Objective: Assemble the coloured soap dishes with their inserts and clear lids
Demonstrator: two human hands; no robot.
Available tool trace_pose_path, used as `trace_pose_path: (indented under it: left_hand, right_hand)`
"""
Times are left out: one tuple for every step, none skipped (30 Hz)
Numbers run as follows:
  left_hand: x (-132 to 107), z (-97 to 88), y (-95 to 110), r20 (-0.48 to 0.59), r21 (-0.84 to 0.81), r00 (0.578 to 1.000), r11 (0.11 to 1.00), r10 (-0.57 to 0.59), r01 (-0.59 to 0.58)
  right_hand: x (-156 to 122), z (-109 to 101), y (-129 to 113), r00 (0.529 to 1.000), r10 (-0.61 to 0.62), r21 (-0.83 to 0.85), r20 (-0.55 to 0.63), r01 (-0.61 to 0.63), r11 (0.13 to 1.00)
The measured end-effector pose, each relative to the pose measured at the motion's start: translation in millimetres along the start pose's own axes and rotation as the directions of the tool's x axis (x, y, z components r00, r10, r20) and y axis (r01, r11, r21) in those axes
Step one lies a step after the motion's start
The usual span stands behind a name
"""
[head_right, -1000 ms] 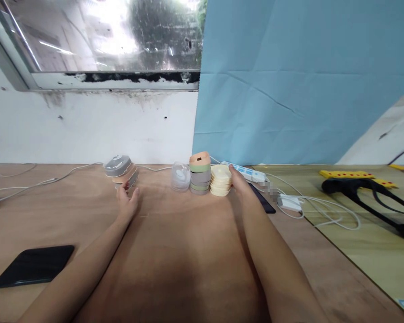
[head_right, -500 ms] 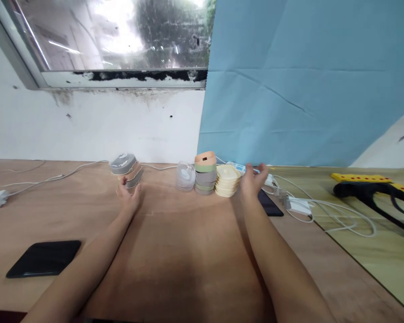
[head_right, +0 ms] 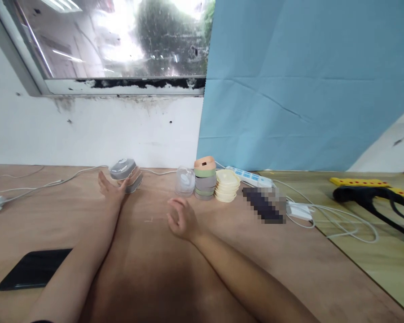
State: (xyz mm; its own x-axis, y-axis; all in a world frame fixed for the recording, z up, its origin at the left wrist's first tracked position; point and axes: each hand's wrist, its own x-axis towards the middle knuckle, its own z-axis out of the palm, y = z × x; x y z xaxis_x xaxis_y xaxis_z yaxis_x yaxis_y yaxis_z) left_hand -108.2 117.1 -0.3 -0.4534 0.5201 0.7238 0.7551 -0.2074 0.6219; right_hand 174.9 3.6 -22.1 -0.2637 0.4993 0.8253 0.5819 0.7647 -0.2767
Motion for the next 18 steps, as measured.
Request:
trace_pose_path:
  left_hand:
    - [2, 1.8, -1, -0.009, 0.013, 1.0, 1.0, 0.007, -0.007]
    - [4, 3.9, -3, -0.017, 0.029, 1.0, 1.0, 0.011, -0.01]
    - [5, 6.0, -5, -0.017, 0.042, 1.0, 0.999, 0.015, -0.014]
    - [6, 8.3, -8, -0.012, 0.049, 1.0, 0.999, 0.019, -0.018]
    - [7, 10.5, -11, -0.005, 0.047, 1.0, 0.999, 0.022, -0.021]
    - [8, 12.8, -14, 0.003, 0.032, 1.0, 0.999, 0.023, -0.024]
    - [9, 14.9, -16, 0.01, 0.004, 1.0, 1.0, 0.028, -0.028]
    - [10, 16.7, -19, 0.014, -0.035, 0.999, 0.999, 0.034, -0.034]
    - [10, 18.3, -21, 0.012, -0.081, 0.999, 0.996, 0.04, -0.038]
    - [10, 19.4, -23, 0.005, -0.128, 0.999, 0.991, 0.043, -0.042]
    - [10, 20.0, -24, -0.003, -0.168, 0.999, 0.985, 0.043, -0.043]
    - [10, 20.2, -24, -0.011, -0.198, 0.999, 0.979, 0.041, -0.042]
    - [10, 19.9, -24, -0.019, -0.217, 0.999, 0.975, 0.034, -0.037]
    - [9, 19.3, -24, -0.024, -0.223, 0.999, 0.974, 0.023, -0.028]
    - [9, 18.4, -22, -0.027, -0.215, 1.0, 0.977, 0.009, -0.014]
    - [9, 17.6, -21, -0.024, -0.195, 1.0, 0.981, -0.01, 0.005]
    - [8, 16.8, -19, -0.018, -0.169, 0.999, 0.985, -0.031, 0.027]
    - [8, 16.1, -17, -0.005, -0.14, 0.999, 0.989, -0.05, 0.049]
  right_hand:
    - [0, 1, -3, 0.998, -0.037, 0.013, 0.046, 0.036, 0.999]
    - [1, -1, -5, 0.996, -0.053, 0.02, 0.073, 0.052, 0.998]
    - [2, -3, -4, 0.995, -0.047, 0.021, 0.09, 0.046, 0.999]
    - [4, -6, -2, 0.995, -0.023, 0.019, 0.101, 0.021, 1.0]
    - [5, -8, 0, 0.994, 0.017, 0.014, 0.104, -0.019, 1.0]
    - [6, -10, 4, 0.992, 0.066, 0.008, 0.105, -0.067, 0.998]
    - [6, -12, 7, 0.988, 0.116, 0.002, 0.106, -0.117, 0.993]
    - [6, -12, 11, 0.981, 0.161, -0.003, 0.11, -0.162, 0.987]
    - [6, -13, 13, 0.974, 0.195, -0.006, 0.118, -0.196, 0.981]
    - [6, -12, 15, 0.967, 0.218, -0.008, 0.131, -0.219, 0.976]
    - [5, -12, 16, 0.962, 0.23, -0.011, 0.146, -0.231, 0.973]
    - [5, -11, 17, 0.958, 0.235, -0.012, 0.162, -0.237, 0.972]
    - [5, -11, 17, 0.956, 0.235, -0.013, 0.175, -0.237, 0.971]
    - [5, -10, 16, 0.955, 0.232, -0.014, 0.187, -0.233, 0.972]
    - [5, -10, 16, 0.954, 0.227, -0.015, 0.194, -0.229, 0.973]
    - [5, -10, 16, 0.954, 0.224, -0.017, 0.2, -0.225, 0.974]
    - [5, -9, 16, 0.954, 0.221, -0.018, 0.204, -0.222, 0.975]
    - [5, -9, 16, 0.953, 0.22, -0.02, 0.209, -0.221, 0.975]
